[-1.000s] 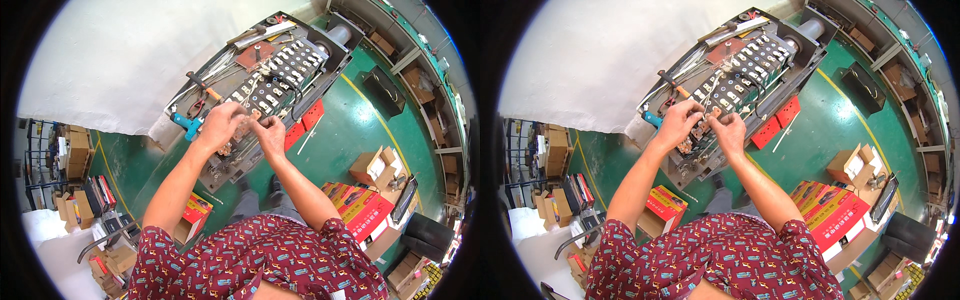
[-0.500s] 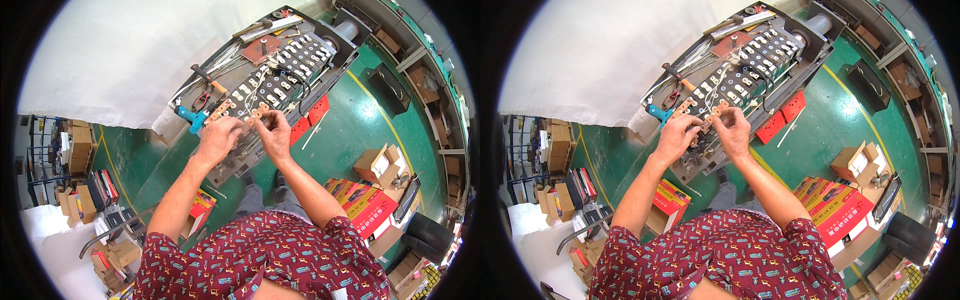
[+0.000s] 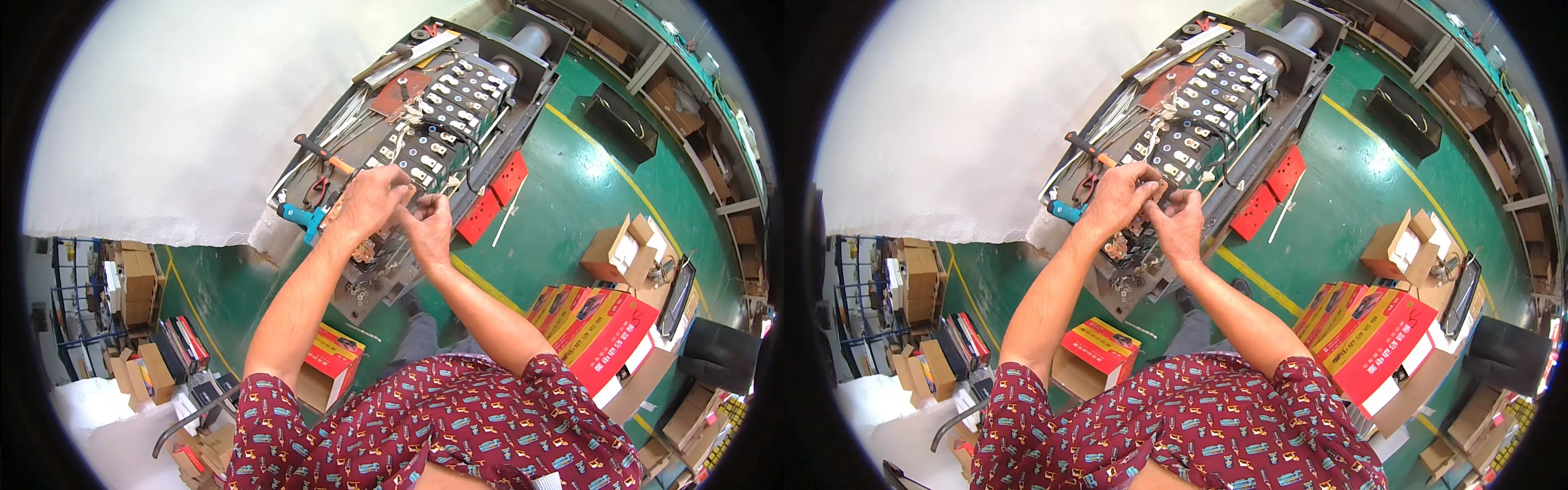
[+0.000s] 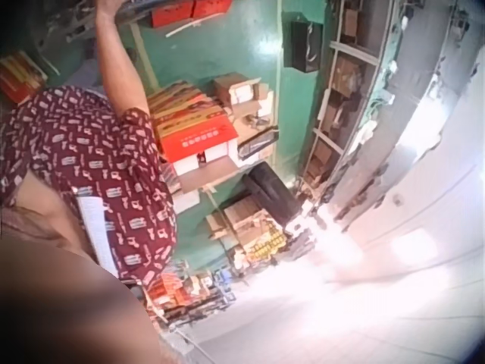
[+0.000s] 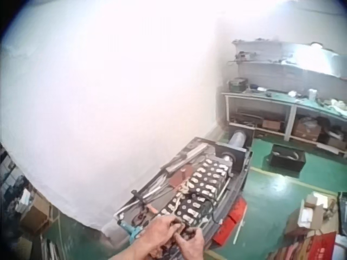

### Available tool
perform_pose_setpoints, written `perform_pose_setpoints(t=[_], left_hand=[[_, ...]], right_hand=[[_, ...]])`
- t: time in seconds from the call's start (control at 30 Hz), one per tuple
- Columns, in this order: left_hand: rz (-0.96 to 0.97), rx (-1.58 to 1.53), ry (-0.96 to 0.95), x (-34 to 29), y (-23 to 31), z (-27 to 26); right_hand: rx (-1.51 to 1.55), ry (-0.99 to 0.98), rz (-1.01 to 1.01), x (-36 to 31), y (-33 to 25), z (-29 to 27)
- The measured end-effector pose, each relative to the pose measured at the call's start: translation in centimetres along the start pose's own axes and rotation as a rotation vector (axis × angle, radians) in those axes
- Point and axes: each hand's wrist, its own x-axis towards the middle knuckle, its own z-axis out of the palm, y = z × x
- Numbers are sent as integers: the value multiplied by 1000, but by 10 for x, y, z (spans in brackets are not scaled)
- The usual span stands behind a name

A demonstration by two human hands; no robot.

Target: The person uses a cordless drill and pliers to fasten components and connect wires on a large battery pack assembly. They repeatedly drill into terminals, strip wire ends, and attach connectors to the battery cells.

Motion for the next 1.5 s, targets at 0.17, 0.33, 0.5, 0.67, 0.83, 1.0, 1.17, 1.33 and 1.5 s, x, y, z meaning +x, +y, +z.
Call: perform_pose_setpoints(t=[0.17, 0.33, 0.5, 0.67, 0.83, 1.0, 1.17, 1.33, 1.5], left_hand=[[68, 140, -32, 8, -1, 2], [98, 204, -89, 15, -3, 2], [114, 211, -119, 19, -5, 2], [121, 168, -112, 16, -3, -1], [70, 163, 7, 5, 3, -10], [55, -142, 439, -43, -16, -28], [-209, -167, 866, -158, -61, 1], [-566, -122, 643, -253, -100, 88], [-731, 89, 572, -273, -132, 140]], right_hand=[[22, 22, 18, -1, -3, 2], [42, 9, 38, 1, -5, 1], [56, 13, 21, 2, -2, 2], [53, -15, 10, 3, 2, 1], [19, -49, 27, 6, 1, -2], [50, -81, 7, 6, 1, -6], [216, -141, 134, 3, 2, -21], [243, -189, 196, -9, 29, -53], [-193, -391, 276, -44, 76, -80]])
